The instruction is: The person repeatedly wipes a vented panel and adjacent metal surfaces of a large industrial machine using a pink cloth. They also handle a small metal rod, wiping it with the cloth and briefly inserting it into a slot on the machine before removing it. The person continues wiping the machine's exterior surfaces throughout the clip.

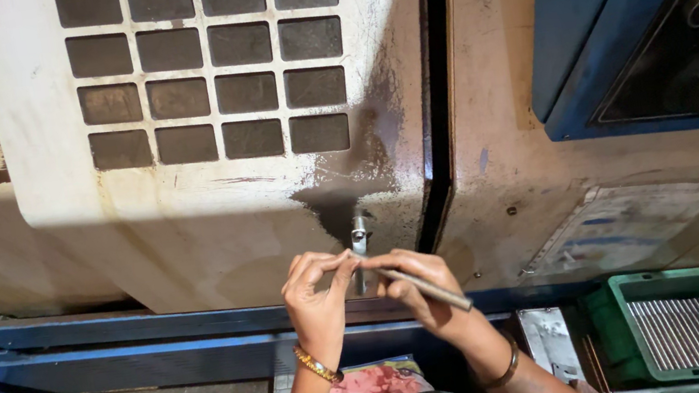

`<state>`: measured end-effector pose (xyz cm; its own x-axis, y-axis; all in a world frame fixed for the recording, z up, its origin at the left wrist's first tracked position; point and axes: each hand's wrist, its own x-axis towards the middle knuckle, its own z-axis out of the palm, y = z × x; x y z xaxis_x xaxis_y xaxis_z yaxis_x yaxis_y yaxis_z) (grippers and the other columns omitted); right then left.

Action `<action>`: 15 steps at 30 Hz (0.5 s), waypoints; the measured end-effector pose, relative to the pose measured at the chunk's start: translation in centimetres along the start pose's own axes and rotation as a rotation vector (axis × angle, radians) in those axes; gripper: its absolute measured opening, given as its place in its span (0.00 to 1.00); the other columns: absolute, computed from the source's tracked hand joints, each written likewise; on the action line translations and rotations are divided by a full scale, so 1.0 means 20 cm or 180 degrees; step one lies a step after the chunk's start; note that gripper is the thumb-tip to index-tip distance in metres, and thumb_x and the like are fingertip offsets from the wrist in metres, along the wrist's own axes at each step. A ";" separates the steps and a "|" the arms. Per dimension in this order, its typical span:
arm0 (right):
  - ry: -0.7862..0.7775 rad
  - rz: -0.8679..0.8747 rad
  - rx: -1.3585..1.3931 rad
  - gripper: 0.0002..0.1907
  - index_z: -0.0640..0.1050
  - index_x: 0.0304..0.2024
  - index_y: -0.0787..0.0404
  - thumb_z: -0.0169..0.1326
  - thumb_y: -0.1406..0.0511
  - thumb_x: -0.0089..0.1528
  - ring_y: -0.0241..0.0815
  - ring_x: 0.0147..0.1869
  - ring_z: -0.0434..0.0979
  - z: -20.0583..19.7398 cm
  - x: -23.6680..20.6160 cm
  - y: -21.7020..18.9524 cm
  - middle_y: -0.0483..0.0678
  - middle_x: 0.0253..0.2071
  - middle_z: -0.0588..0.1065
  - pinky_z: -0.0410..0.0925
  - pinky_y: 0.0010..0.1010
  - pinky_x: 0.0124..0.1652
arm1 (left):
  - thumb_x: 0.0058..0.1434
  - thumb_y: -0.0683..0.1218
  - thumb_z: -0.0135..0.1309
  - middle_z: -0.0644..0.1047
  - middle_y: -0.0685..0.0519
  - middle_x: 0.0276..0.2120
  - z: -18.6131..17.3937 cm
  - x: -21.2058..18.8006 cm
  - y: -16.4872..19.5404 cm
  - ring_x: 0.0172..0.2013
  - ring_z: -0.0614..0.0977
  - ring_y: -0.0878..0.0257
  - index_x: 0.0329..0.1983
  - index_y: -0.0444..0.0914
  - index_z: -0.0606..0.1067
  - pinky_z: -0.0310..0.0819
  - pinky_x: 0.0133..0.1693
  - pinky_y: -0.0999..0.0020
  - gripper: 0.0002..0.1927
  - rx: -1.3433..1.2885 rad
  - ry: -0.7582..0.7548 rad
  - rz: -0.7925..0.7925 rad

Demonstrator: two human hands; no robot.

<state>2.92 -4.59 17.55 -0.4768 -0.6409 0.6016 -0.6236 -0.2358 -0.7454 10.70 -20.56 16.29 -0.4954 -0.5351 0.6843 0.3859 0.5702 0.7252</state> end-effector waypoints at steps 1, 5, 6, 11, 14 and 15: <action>-0.0017 -0.0003 -0.0064 0.31 0.79 0.55 0.66 0.48 0.45 0.70 0.36 0.37 0.79 -0.03 0.01 0.00 0.48 0.35 0.77 0.72 0.27 0.38 | 0.53 0.38 0.67 0.82 0.51 0.30 0.01 0.01 -0.01 0.34 0.81 0.60 0.32 0.35 0.82 0.74 0.38 0.67 0.05 0.0052 -0.0027 0.0031; 0.0330 -0.0187 -0.0452 0.27 0.78 0.56 0.66 0.50 0.50 0.70 0.37 0.39 0.80 -0.14 0.05 0.01 0.48 0.37 0.78 0.71 0.27 0.40 | 0.56 0.41 0.67 0.83 0.54 0.36 0.10 0.06 -0.06 0.40 0.82 0.60 0.37 0.40 0.82 0.72 0.46 0.62 0.07 0.0455 -0.0030 0.0523; 0.0516 -0.0277 -0.0606 0.26 0.78 0.56 0.66 0.51 0.50 0.70 0.37 0.40 0.80 -0.17 0.07 0.02 0.48 0.38 0.79 0.71 0.27 0.41 | 0.56 0.42 0.66 0.83 0.55 0.39 0.13 0.07 -0.07 0.43 0.82 0.60 0.39 0.41 0.82 0.71 0.50 0.61 0.07 0.0611 -0.0005 0.0739; 0.1274 -0.0395 -0.1063 0.24 0.77 0.58 0.65 0.53 0.52 0.71 0.39 0.42 0.77 -0.33 0.15 0.09 0.50 0.39 0.78 0.69 0.29 0.44 | 0.62 0.44 0.58 0.73 0.52 0.63 0.36 0.15 -0.20 0.67 0.68 0.54 0.59 0.44 0.75 0.55 0.69 0.51 0.21 0.1419 -0.0787 0.1507; 0.1631 -0.0548 -0.1547 0.21 0.77 0.57 0.64 0.52 0.54 0.72 0.41 0.43 0.77 -0.41 0.19 0.15 0.50 0.39 0.77 0.70 0.30 0.45 | 0.57 0.44 0.58 0.66 0.53 0.70 0.44 0.14 -0.30 0.72 0.61 0.53 0.68 0.46 0.69 0.47 0.71 0.49 0.33 0.2114 -0.1343 0.1497; 0.1700 -0.0618 -0.1695 0.21 0.77 0.57 0.63 0.52 0.54 0.72 0.42 0.43 0.77 -0.43 0.21 0.17 0.50 0.39 0.77 0.70 0.31 0.46 | 0.55 0.45 0.58 0.64 0.55 0.72 0.46 0.13 -0.34 0.73 0.59 0.53 0.71 0.48 0.67 0.45 0.71 0.49 0.37 0.2404 -0.1505 0.1456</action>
<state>-6.50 -1.77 19.91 -0.4780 -0.1532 0.8649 -0.8756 0.1615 -0.4553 -0.40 -20.10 12.54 -0.7449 0.0439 0.6657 0.1025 0.9935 0.0492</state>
